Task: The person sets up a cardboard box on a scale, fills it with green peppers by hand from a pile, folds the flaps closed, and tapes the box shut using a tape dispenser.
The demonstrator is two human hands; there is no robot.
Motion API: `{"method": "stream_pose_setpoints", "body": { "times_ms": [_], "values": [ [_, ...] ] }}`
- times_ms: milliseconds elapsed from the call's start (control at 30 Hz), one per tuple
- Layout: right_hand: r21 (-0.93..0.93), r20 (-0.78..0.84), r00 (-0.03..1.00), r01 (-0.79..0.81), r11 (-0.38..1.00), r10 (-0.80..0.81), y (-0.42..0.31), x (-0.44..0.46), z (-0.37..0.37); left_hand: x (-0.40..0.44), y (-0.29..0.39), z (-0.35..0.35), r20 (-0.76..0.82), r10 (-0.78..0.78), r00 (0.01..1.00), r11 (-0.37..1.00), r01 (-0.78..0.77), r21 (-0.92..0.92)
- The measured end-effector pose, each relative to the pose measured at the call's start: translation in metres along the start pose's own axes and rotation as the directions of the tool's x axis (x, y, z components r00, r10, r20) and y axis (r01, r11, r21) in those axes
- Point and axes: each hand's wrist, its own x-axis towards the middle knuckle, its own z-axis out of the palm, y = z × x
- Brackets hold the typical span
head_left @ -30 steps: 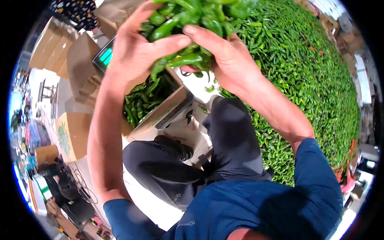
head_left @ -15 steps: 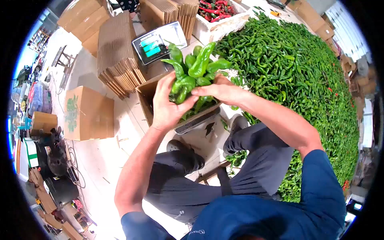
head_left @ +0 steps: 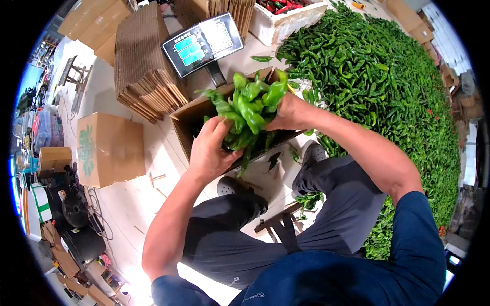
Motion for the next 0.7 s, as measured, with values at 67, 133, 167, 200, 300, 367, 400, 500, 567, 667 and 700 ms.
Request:
{"method": "stream_pose_setpoints", "body": {
  "times_ms": [67, 133, 167, 200, 300, 367, 400, 500, 567, 667, 700],
  "values": [
    [-0.276, -0.006, 0.994, -0.107, 0.955, 0.109, -0.014, -0.001, -0.007, 0.002, 0.007, -0.022, 0.220, -0.066, 0.973, 0.986, 0.030, 0.163],
    [-0.428, -0.086, 0.961, -0.273, 0.862, 0.262, -0.019, -0.003, -0.006, 0.000, 0.012, -0.028, 0.202, -0.089, 0.975, 0.983, 0.053, 0.175],
    [-0.417, -0.088, 0.956, -0.291, 0.861, 0.280, -0.022, -0.003, -0.009, -0.001, 0.015, -0.031, 0.196, -0.109, 0.975, 0.978, 0.070, 0.194],
    [-0.414, -0.080, 0.952, -0.301, 0.859, 0.295, -0.027, -0.003, -0.011, -0.002, 0.017, -0.032, 0.188, -0.128, 0.974, 0.973, 0.087, 0.213],
    [-0.417, -0.031, 0.942, -0.316, 0.852, 0.335, -0.036, -0.005, -0.015, -0.002, 0.018, -0.030, 0.174, -0.124, 0.977, 0.968, 0.081, 0.237],
    [-0.422, -0.042, 0.963, -0.257, 0.869, 0.265, -0.032, -0.007, -0.013, -0.002, 0.017, -0.028, 0.160, -0.141, 0.977, 0.965, 0.099, 0.243],
    [-0.424, -0.048, 0.972, -0.228, 0.876, 0.229, -0.033, -0.008, -0.012, -0.001, 0.017, -0.028, 0.154, -0.156, 0.976, 0.962, 0.115, 0.247],
    [-0.490, -0.016, 0.951, -0.277, 0.827, 0.309, -0.044, -0.007, -0.015, 0.002, 0.019, -0.030, 0.146, -0.161, 0.976, 0.967, 0.126, 0.222],
    [-0.506, 0.008, 0.944, -0.281, 0.815, 0.331, -0.046, -0.008, -0.017, 0.003, 0.024, -0.034, 0.150, -0.144, 0.978, 0.972, 0.112, 0.206],
    [-0.515, 0.034, 0.939, -0.277, 0.811, 0.342, -0.048, -0.010, -0.022, 0.005, 0.032, -0.042, 0.154, -0.123, 0.980, 0.974, 0.089, 0.210],
    [-0.515, 0.041, 0.939, -0.273, 0.813, 0.341, -0.048, -0.011, -0.023, 0.005, 0.034, -0.045, 0.153, -0.126, 0.980, 0.972, 0.091, 0.217]
  ]
}}
